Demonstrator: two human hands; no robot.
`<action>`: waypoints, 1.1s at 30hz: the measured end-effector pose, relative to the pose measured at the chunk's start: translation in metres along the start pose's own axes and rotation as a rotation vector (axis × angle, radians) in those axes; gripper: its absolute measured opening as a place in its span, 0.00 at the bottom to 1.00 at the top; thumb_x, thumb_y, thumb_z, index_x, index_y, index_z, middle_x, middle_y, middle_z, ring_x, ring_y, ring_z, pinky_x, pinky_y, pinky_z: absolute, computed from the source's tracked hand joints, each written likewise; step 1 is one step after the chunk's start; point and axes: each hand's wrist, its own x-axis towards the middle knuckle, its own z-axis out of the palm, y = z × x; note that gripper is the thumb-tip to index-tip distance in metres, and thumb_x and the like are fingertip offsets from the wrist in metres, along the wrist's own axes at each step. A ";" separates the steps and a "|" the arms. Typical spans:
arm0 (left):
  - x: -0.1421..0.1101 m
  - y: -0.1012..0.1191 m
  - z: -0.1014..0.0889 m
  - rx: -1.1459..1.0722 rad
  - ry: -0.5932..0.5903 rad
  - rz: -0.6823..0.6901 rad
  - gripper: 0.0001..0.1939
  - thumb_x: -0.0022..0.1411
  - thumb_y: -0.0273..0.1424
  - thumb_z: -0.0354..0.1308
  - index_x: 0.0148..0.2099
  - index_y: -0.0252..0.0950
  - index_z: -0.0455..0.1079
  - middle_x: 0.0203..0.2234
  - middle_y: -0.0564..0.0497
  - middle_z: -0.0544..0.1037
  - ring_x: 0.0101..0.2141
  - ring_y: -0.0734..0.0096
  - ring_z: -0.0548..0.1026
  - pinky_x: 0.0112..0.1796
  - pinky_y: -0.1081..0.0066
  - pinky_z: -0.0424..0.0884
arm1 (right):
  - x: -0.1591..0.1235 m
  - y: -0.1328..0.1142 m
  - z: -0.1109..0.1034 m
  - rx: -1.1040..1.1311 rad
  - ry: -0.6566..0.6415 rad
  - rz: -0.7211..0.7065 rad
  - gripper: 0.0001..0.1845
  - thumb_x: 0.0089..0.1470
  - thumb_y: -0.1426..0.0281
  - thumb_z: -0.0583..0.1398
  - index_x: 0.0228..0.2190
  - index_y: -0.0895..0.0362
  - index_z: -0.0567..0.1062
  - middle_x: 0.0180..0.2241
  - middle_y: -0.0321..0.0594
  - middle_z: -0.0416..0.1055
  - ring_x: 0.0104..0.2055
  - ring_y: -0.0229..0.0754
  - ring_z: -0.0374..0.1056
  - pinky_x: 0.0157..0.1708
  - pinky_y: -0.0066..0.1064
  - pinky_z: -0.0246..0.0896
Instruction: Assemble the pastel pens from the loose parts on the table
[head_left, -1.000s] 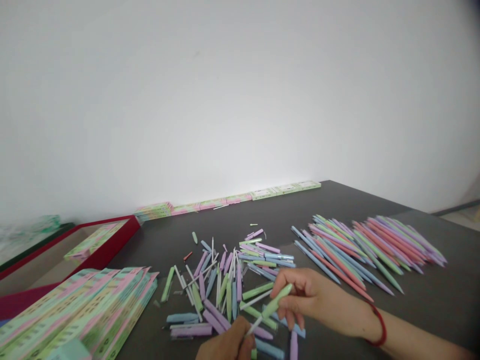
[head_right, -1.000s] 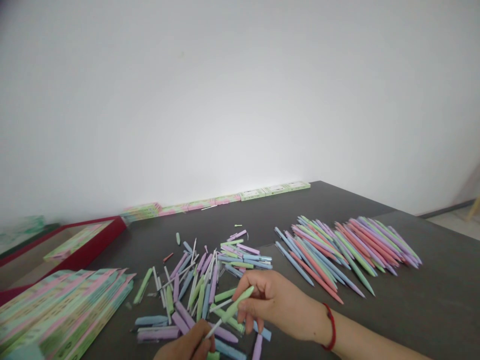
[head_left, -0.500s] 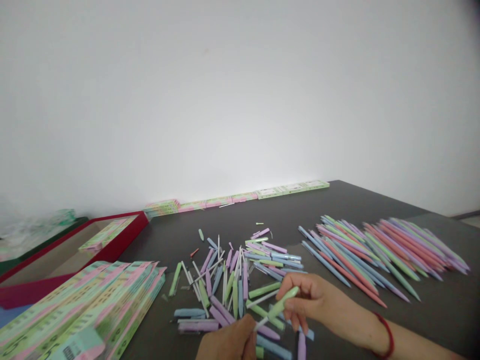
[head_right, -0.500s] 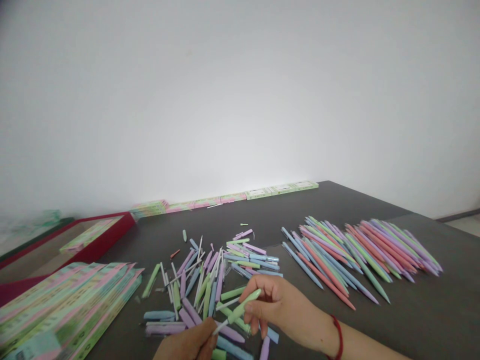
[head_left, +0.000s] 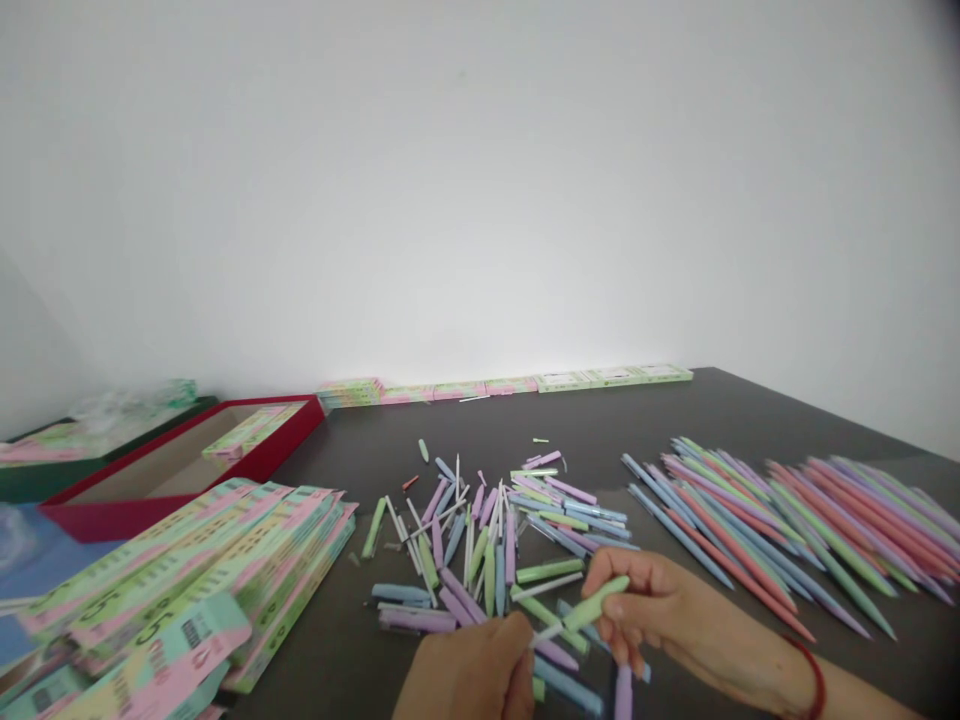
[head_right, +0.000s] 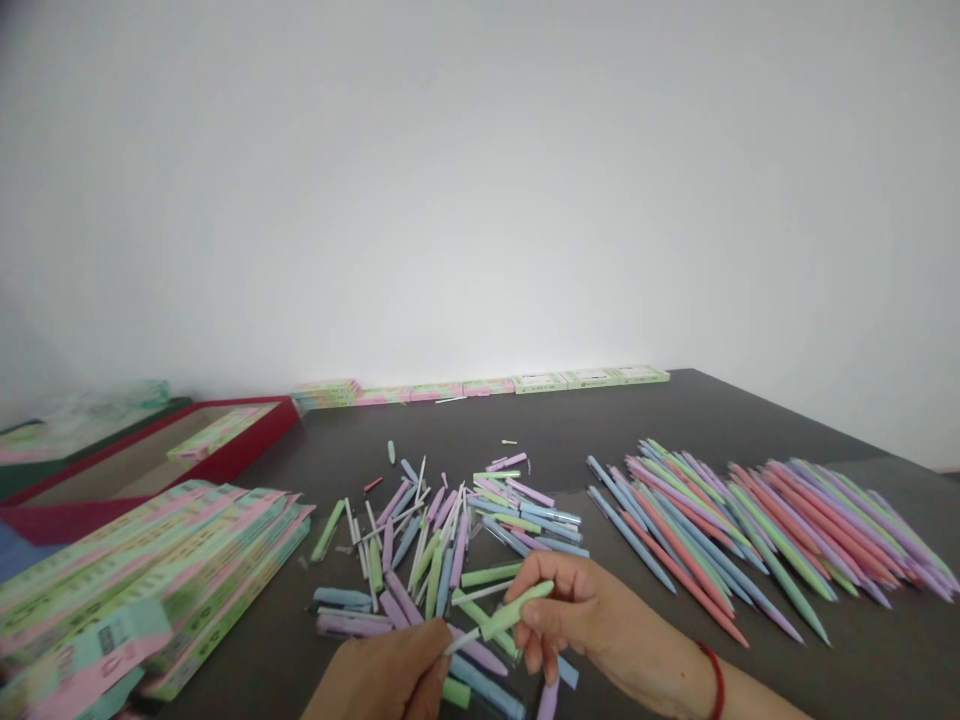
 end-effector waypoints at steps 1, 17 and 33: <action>0.000 0.002 -0.003 0.015 -0.011 0.005 0.09 0.61 0.26 0.45 0.32 0.39 0.66 0.24 0.51 0.79 0.26 0.65 0.77 0.21 0.71 0.52 | 0.000 0.002 -0.001 -0.014 -0.002 -0.012 0.13 0.50 0.63 0.63 0.32 0.60 0.70 0.22 0.35 0.70 0.21 0.32 0.64 0.20 0.23 0.58; -0.002 0.008 -0.001 -0.514 0.197 0.029 0.13 0.64 0.30 0.42 0.25 0.39 0.55 0.17 0.59 0.61 0.19 0.77 0.62 0.20 0.74 0.49 | -0.008 -0.023 0.004 0.041 0.249 -0.125 0.11 0.50 0.60 0.62 0.30 0.54 0.71 0.18 0.30 0.52 0.19 0.33 0.47 0.19 0.27 0.47; -0.002 0.007 -0.009 -0.413 0.144 -0.017 0.12 0.64 0.30 0.41 0.27 0.40 0.57 0.19 0.58 0.66 0.21 0.75 0.65 0.22 0.74 0.50 | -0.004 0.000 0.018 0.144 0.212 -0.075 0.14 0.51 0.59 0.62 0.29 0.56 0.68 0.18 0.33 0.61 0.18 0.32 0.54 0.17 0.23 0.49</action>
